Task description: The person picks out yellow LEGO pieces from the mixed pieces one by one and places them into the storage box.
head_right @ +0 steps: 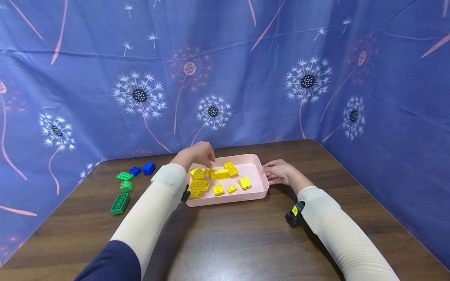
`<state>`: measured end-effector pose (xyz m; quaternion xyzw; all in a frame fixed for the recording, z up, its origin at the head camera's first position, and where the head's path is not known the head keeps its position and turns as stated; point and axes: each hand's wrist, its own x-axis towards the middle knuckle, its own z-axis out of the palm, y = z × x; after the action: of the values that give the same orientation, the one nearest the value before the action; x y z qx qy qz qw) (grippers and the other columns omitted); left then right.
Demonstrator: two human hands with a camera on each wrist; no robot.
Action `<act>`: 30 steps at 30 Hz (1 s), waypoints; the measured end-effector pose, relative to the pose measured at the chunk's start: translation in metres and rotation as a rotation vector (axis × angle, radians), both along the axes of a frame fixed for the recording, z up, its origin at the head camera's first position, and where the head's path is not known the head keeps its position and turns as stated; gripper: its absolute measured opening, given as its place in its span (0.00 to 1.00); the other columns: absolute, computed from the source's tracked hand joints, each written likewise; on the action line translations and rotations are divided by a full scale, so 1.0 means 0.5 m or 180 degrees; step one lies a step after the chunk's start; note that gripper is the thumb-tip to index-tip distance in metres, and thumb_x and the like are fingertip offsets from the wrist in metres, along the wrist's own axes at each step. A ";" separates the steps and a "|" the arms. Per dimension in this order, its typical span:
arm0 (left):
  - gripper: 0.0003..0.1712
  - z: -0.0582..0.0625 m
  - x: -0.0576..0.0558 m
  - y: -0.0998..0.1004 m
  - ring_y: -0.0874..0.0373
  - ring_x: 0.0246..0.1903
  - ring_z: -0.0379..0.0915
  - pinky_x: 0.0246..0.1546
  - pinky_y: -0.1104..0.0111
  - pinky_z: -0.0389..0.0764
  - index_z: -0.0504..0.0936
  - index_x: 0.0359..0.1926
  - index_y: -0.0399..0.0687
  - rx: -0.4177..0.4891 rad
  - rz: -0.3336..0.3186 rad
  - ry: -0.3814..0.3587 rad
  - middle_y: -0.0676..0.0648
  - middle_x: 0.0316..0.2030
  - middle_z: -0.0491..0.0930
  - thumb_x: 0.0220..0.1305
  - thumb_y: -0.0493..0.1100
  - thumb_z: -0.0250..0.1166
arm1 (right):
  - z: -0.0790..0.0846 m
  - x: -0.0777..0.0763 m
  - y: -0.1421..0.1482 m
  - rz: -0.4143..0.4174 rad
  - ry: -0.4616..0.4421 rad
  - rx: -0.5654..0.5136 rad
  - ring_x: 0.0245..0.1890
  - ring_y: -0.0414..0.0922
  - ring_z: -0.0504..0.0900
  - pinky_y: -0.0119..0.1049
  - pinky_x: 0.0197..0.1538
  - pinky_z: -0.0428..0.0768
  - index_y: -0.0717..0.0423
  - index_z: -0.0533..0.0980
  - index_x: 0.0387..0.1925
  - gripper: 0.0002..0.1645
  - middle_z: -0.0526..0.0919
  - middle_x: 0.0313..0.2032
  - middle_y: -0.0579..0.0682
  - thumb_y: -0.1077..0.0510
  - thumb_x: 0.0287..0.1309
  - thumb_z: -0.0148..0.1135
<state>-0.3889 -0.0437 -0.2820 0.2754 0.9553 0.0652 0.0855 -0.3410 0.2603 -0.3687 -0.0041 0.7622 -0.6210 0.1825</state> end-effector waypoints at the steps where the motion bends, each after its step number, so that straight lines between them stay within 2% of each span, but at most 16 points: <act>1: 0.13 0.003 0.006 -0.003 0.56 0.37 0.75 0.41 0.67 0.79 0.87 0.42 0.44 0.0008 -0.0049 0.0044 0.52 0.34 0.81 0.54 0.40 0.75 | 0.001 -0.001 0.000 -0.0010 0.0007 0.0012 0.32 0.41 0.82 0.37 0.38 0.84 0.75 0.56 0.66 0.31 0.81 0.33 0.51 0.61 0.70 0.52; 4: 0.16 0.003 0.027 -0.014 0.57 0.38 0.75 0.43 0.66 0.78 0.87 0.45 0.44 -0.0004 -0.0148 0.0204 0.51 0.35 0.81 0.56 0.45 0.73 | 0.003 -0.001 0.000 0.0015 0.0036 0.0064 0.32 0.41 0.82 0.38 0.39 0.84 0.76 0.56 0.66 0.32 0.81 0.35 0.51 0.60 0.70 0.52; 7: 0.19 -0.010 0.048 -0.031 0.57 0.41 0.76 0.46 0.65 0.78 0.85 0.49 0.45 -0.0003 -0.0161 0.0351 0.50 0.39 0.83 0.60 0.49 0.70 | 0.005 0.001 -0.001 -0.0008 0.0010 0.0105 0.33 0.41 0.82 0.38 0.39 0.84 0.75 0.56 0.66 0.32 0.81 0.35 0.52 0.60 0.70 0.52; 12: 0.24 -0.030 0.080 -0.061 0.53 0.49 0.78 0.54 0.61 0.76 0.82 0.54 0.43 -0.0055 -0.0020 0.0539 0.46 0.48 0.83 0.63 0.53 0.66 | 0.009 0.004 0.001 -0.0008 0.0019 0.0179 0.33 0.41 0.82 0.39 0.39 0.84 0.75 0.56 0.66 0.32 0.81 0.35 0.52 0.59 0.70 0.52; 17: 0.30 -0.039 0.111 -0.091 0.50 0.54 0.74 0.58 0.58 0.73 0.79 0.59 0.43 0.0017 0.0208 0.0659 0.44 0.54 0.79 0.59 0.53 0.70 | 0.014 0.004 0.003 -0.0005 0.0055 0.0293 0.34 0.42 0.82 0.41 0.41 0.84 0.75 0.56 0.67 0.33 0.81 0.38 0.54 0.58 0.70 0.52; 22: 0.34 -0.048 0.150 -0.122 0.49 0.57 0.71 0.59 0.56 0.72 0.77 0.61 0.45 0.0251 0.0118 0.0718 0.44 0.59 0.75 0.54 0.51 0.74 | 0.021 0.011 0.004 0.0003 0.0093 0.0452 0.35 0.45 0.83 0.43 0.41 0.84 0.76 0.55 0.67 0.34 0.80 0.41 0.60 0.56 0.72 0.49; 25: 0.37 -0.058 0.176 -0.141 0.46 0.60 0.68 0.60 0.51 0.70 0.76 0.63 0.48 0.0389 -0.0007 0.0864 0.44 0.62 0.72 0.54 0.55 0.73 | 0.031 0.027 -0.003 0.0061 0.0418 0.0877 0.43 0.53 0.82 0.45 0.43 0.83 0.76 0.55 0.67 0.35 0.76 0.50 0.69 0.52 0.73 0.47; 28: 0.41 -0.068 0.202 -0.157 0.44 0.63 0.63 0.61 0.42 0.65 0.72 0.67 0.55 0.0475 -0.0040 0.1149 0.44 0.66 0.68 0.54 0.62 0.71 | 0.049 0.053 -0.024 0.0067 0.1125 0.1614 0.54 0.63 0.76 0.52 0.50 0.79 0.74 0.58 0.66 0.39 0.70 0.57 0.74 0.47 0.70 0.53; 30: 0.45 -0.071 0.218 -0.166 0.42 0.66 0.59 0.60 0.35 0.59 0.68 0.69 0.60 0.0516 0.0007 0.1341 0.45 0.69 0.64 0.52 0.66 0.69 | 0.062 0.073 -0.043 -0.0020 0.1697 0.2065 0.57 0.65 0.72 0.57 0.54 0.76 0.70 0.60 0.67 0.43 0.68 0.60 0.73 0.43 0.64 0.58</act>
<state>-0.2798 -0.1267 -0.3174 0.2880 0.9440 0.0829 -0.1384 -0.3046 0.2388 -0.3376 -0.1047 0.9388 -0.3266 -0.0313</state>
